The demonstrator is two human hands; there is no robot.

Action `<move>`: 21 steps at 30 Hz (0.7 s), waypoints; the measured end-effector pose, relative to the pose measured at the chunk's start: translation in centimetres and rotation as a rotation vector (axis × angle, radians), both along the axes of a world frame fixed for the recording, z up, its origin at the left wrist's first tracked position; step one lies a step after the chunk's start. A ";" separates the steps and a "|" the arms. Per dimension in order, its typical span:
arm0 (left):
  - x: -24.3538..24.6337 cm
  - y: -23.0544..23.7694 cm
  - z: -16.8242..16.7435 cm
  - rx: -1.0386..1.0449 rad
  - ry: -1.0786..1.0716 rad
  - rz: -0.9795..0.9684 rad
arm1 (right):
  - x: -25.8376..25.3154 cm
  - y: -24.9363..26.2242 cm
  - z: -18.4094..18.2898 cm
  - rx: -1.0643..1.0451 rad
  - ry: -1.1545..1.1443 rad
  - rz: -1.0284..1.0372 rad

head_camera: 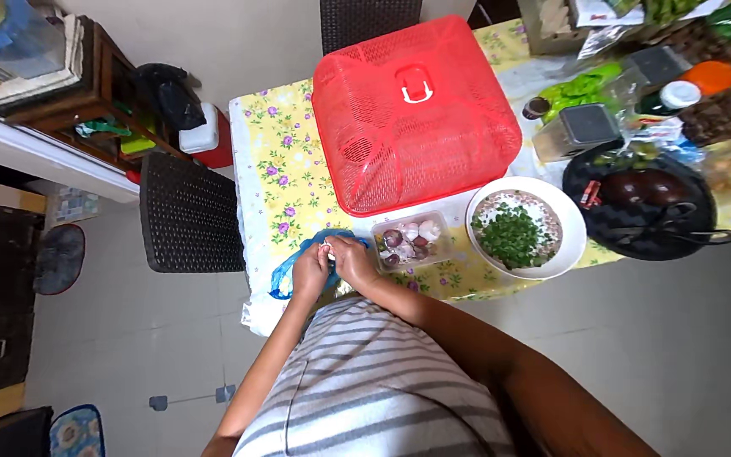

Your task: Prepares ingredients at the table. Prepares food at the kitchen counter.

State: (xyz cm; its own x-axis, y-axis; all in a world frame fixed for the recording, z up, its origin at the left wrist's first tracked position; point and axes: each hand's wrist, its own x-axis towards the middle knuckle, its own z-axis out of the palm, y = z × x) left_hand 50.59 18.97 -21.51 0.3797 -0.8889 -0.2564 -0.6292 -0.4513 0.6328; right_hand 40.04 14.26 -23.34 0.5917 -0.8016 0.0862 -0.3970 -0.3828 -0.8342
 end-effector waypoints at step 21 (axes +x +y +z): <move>1.7 -0.5 0.5 0.338 -0.151 -0.086 | -0.4 -2.5 -0.5 0.896 -0.332 -0.053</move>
State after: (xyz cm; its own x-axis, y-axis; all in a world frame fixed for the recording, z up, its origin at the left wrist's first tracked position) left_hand 52.29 18.51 -21.04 0.3635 -0.7940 -0.4872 -0.7486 -0.5603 0.3545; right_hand 39.67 11.76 -23.85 0.6087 -0.6760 -0.4154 -0.0859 0.4643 -0.8815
